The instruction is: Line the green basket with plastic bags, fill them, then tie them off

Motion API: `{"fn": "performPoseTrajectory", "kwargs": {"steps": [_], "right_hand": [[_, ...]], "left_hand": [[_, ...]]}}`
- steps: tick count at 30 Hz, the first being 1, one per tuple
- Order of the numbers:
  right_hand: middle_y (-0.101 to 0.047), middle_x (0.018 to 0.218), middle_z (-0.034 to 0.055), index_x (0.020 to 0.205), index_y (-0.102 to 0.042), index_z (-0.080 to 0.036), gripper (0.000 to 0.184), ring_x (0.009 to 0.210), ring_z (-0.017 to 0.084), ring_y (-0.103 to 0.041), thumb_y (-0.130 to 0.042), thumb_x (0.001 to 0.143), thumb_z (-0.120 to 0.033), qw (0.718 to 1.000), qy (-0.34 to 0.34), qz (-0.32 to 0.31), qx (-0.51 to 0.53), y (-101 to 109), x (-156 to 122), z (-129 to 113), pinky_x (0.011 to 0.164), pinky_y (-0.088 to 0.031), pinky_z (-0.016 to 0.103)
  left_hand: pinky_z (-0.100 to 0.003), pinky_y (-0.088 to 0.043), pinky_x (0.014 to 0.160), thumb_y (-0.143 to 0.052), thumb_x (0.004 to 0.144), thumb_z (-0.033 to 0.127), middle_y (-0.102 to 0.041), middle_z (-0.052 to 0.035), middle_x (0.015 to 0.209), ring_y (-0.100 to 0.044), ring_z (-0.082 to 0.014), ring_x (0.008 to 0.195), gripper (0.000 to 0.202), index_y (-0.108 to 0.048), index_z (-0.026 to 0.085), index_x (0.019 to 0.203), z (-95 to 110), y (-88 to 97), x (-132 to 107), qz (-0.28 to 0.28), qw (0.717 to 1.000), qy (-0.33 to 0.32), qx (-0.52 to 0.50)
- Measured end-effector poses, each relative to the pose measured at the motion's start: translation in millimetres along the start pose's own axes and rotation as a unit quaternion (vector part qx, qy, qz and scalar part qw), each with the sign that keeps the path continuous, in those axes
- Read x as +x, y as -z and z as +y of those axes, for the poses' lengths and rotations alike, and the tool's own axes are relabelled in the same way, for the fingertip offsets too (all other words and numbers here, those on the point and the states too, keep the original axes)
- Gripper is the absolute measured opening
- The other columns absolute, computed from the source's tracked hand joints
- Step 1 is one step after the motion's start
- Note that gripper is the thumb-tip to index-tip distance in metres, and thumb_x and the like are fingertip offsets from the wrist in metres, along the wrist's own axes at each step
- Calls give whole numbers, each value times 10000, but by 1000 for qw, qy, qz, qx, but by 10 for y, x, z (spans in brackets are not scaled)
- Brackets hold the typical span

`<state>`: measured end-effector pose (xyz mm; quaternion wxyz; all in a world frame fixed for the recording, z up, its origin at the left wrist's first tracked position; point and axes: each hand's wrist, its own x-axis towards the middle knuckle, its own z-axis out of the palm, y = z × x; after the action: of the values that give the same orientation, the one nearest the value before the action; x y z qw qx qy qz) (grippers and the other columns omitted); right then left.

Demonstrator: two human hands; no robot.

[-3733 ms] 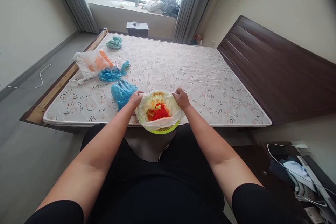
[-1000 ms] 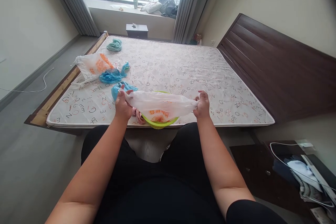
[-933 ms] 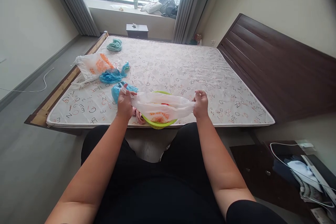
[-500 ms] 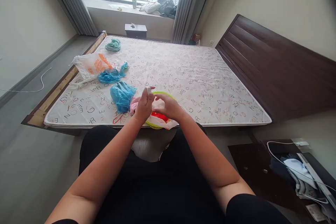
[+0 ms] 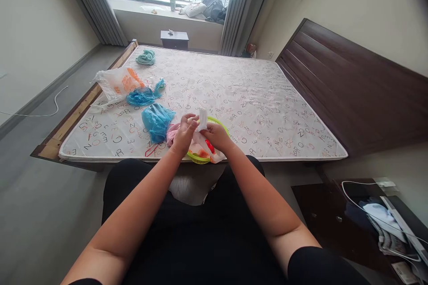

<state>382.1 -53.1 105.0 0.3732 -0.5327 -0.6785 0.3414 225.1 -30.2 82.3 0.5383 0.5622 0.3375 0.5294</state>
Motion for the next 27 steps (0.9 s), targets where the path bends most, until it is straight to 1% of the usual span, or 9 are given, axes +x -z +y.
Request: {"fn": "performPoseTrajectory", "kwargs": {"steps": [4, 8, 10, 13, 16, 18, 21, 24, 27], "right_hand": [[-745, 863, 7, 890, -743, -204, 166, 837, 185, -653, -603, 933, -284, 996, -43, 71, 37, 27, 17, 42, 766, -481, 299], [-608, 683, -14, 725, -621, -210, 382, 718, 168, -563, -575, 969, -499, 986, -66, 155, 18, 60, 27, 121, 694, -444, 296], [-607, 710, -10, 778, -633, -212, 433, 729, 169, -576, -541, 977, -585, 984, -64, 164, 41, 89, 22, 172, 706, -462, 298], [-722, 1012, 43, 1164, -688, -219, 474, 865, 194, -672, -679, 895, -609, 992, -59, 82, 72, 103, -14, 251, 808, -525, 331], [-713, 1270, 90, 1448, -580, -262, 838, 1059, 252, -698, -904, 716, -509, 997, -37, -65, 4, 53, -77, 322, 932, -531, 383], [-747, 1180, 83, 1370, -656, -267, 664, 1048, 267, -698, -880, 775, -459, 989, -36, -124, -73, 0, -110, 364, 928, -516, 392], [-757, 921, 61, 1071, -768, -247, 259, 860, 238, -686, -671, 976, -467, 977, -58, -143, -149, -65, -112, 428, 791, -477, 351], [-720, 800, 50, 916, -758, -224, 338, 760, 213, -640, -629, 998, -526, 967, -75, -154, -189, -103, -69, 502, 704, -418, 316], [-694, 764, 41, 833, -733, -215, 371, 733, 199, -605, -715, 927, -574, 959, -76, -172, -212, -95, -42, 585, 690, -399, 303]], "left_hand": [[-359, -565, 902, -851, 766, 495, -749, -88, 1145, -708, -248, 1022, 643, -613, 204, 1288, -74, -26, -4, -41, 997, 33, 57], [-372, -553, 800, -856, 762, 395, -742, -64, 908, -679, -248, 838, 338, -729, 178, 989, -152, -30, -13, -84, 983, 68, 148], [-360, -541, 717, -818, 804, 386, -717, -53, 809, -651, -228, 730, 257, -727, 177, 923, -236, -17, -32, -64, 983, 96, 144], [-334, -555, 700, -765, 855, 379, -741, -65, 899, -679, -214, 757, 273, -711, 182, 1035, -387, -2, -56, 28, 993, 100, 57], [-325, -578, 742, -739, 873, 351, -753, -74, 967, -713, -212, 832, 250, -690, 195, 1062, -470, -5, -57, 93, 989, 102, -50], [-331, -583, 763, -724, 884, 338, -754, -79, 930, -721, -215, 839, 194, -689, 197, 1013, -458, -16, -52, 118, 981, 108, -109], [-347, -589, 778, -711, 890, 325, -740, -80, 842, -727, -221, 808, 150, -670, 188, 935, -366, -47, -62, 142, 965, 110, -189], [-330, -583, 726, -718, 872, 275, -663, -23, 720, -710, -198, 711, 147, -597, 194, 856, -276, -98, -94, 145, 953, 104, -246], [-230, -492, 570, -706, 856, 203, -510, 55, 612, -567, -109, 524, 218, -496, 208, 797, -258, -129, -109, 137, 949, 103, -265]]}}
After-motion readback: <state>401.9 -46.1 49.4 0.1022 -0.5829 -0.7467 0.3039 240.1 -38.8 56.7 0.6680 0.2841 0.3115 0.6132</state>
